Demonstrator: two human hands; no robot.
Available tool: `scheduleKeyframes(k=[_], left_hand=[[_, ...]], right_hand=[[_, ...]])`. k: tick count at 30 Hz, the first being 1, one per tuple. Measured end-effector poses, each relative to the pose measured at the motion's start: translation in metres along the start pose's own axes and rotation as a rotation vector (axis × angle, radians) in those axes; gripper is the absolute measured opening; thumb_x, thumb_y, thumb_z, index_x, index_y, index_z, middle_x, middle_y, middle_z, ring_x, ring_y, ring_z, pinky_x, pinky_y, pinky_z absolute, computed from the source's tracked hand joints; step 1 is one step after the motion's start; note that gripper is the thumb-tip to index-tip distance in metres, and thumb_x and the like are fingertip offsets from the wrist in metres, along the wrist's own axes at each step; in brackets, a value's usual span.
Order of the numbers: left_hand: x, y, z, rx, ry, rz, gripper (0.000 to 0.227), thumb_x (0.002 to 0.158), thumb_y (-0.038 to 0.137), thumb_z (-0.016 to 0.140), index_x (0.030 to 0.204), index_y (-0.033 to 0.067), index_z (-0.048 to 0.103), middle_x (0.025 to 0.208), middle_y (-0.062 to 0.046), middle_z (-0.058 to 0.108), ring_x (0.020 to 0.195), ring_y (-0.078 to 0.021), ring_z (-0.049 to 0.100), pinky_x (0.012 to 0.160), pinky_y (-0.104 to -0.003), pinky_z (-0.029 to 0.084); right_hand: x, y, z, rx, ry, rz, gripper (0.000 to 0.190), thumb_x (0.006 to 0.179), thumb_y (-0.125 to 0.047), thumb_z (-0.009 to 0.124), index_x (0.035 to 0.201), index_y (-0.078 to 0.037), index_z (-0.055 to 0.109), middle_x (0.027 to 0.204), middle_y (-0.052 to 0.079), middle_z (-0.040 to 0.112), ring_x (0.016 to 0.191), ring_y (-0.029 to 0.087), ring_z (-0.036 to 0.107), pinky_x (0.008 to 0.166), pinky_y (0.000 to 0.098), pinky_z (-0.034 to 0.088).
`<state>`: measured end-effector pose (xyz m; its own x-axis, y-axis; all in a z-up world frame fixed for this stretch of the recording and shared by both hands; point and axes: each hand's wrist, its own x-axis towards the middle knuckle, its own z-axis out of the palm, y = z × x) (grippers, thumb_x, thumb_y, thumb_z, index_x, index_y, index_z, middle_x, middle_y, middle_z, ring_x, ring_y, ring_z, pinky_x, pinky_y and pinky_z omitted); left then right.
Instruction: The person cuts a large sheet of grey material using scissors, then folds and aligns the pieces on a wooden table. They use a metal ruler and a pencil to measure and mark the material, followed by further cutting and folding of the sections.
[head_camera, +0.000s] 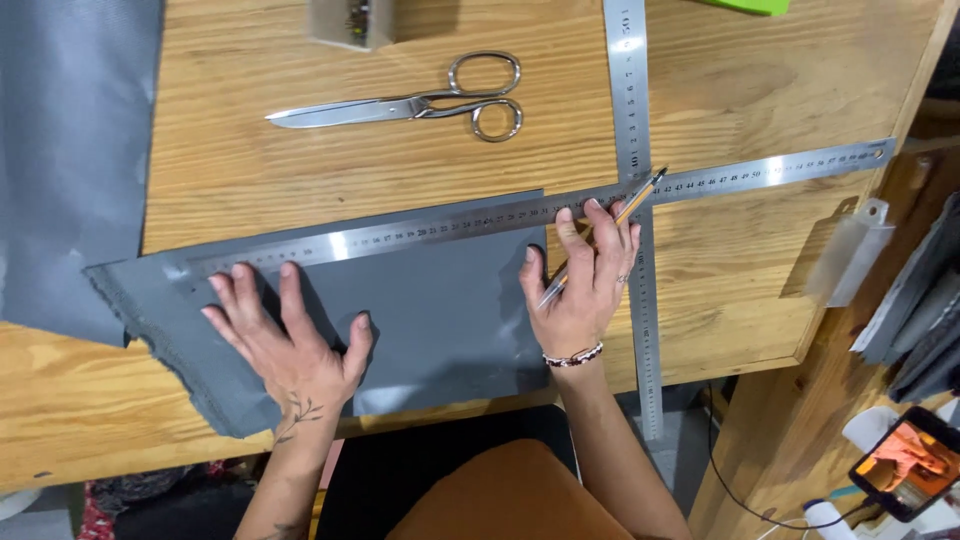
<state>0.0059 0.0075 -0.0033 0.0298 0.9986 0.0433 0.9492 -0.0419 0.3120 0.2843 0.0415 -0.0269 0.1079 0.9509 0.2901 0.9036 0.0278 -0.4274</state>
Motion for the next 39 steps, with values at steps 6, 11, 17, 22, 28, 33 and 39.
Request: scheduleKeyframes(k=[6,11,17,22,28,33,39], left_hand=[[-0.003,-0.003,-0.002,-0.020,0.067,-0.021,0.079,0.089,0.053,0.063,0.148,0.0009,0.051,0.153,-0.035,0.033,0.143,-0.0604,0.025,0.110,-0.075,0.018],[-0.007,-0.011,-0.002,-0.028,0.110,-0.061,0.079,0.085,0.053,0.067,0.150,0.0098,0.051,0.155,-0.029,0.034,0.146,-0.0543,0.026,0.114,-0.071,0.017],[-0.013,-0.015,-0.005,-0.087,0.140,-0.118,0.080,0.085,0.053,0.068,0.152,0.0167,0.046,0.157,-0.024,0.035,0.149,-0.0471,0.027,0.118,-0.068,0.017],[-0.019,-0.017,-0.006,-0.102,0.166,-0.136,0.078,0.089,0.054,0.062,0.155,0.0180,0.041,0.162,-0.023,0.028,0.151,-0.0451,0.025,0.120,-0.066,0.017],[-0.021,-0.019,-0.004,-0.087,0.192,-0.156,0.074,0.083,0.059,0.063,0.145,0.0190,0.051,0.160,-0.020,0.034,0.150,-0.0413,0.030,0.122,-0.064,0.020],[-0.023,-0.022,-0.001,-0.108,0.190,-0.154,0.067,0.090,0.061,0.052,0.143,0.0197,0.053,0.157,-0.018,0.039,0.152,-0.0387,0.026,0.124,-0.062,0.016],[-0.023,-0.022,-0.005,-0.089,0.182,-0.154,0.064,0.089,0.063,0.052,0.135,0.0188,0.060,0.154,-0.018,0.043,0.152,-0.0369,0.027,0.125,-0.061,0.014]], right_hand=[[0.001,0.001,-0.001,-0.008,-0.016,-0.042,0.040,0.098,-0.033,0.067,0.128,-0.007,0.067,0.137,0.017,0.055,0.135,0.042,0.048,0.117,0.0552,0.027],[0.022,-0.039,-0.018,0.281,0.204,-0.019,0.020,0.090,0.003,0.076,0.109,0.001,0.070,0.133,0.026,0.050,0.123,0.043,0.053,0.103,0.0535,0.046],[0.062,-0.153,0.026,0.878,-0.054,-0.038,0.026,0.102,-0.020,0.054,0.100,-0.001,0.070,0.084,0.014,0.073,0.065,0.023,0.073,0.072,0.0344,0.057],[0.075,-0.229,0.109,1.441,-0.815,-0.147,0.022,0.110,-0.022,0.041,0.120,-0.003,0.036,0.091,0.018,0.071,0.072,0.017,0.068,0.063,0.0257,0.054],[0.082,-0.241,0.137,1.232,-1.010,-0.296,0.024,0.105,-0.010,0.057,0.125,0.002,0.052,0.088,0.011,0.064,0.071,0.013,0.059,0.066,0.0273,0.055],[0.084,-0.251,0.123,1.014,-0.908,-0.431,0.016,0.104,-0.014,0.061,0.111,0.001,0.058,0.081,0.010,0.065,0.066,0.016,0.060,0.064,0.0294,0.053],[0.080,-0.249,0.125,0.888,-0.840,-0.501,0.018,0.102,-0.023,0.064,0.108,-0.006,0.061,0.081,0.005,0.068,0.068,0.018,0.063,0.068,0.0305,0.053]])
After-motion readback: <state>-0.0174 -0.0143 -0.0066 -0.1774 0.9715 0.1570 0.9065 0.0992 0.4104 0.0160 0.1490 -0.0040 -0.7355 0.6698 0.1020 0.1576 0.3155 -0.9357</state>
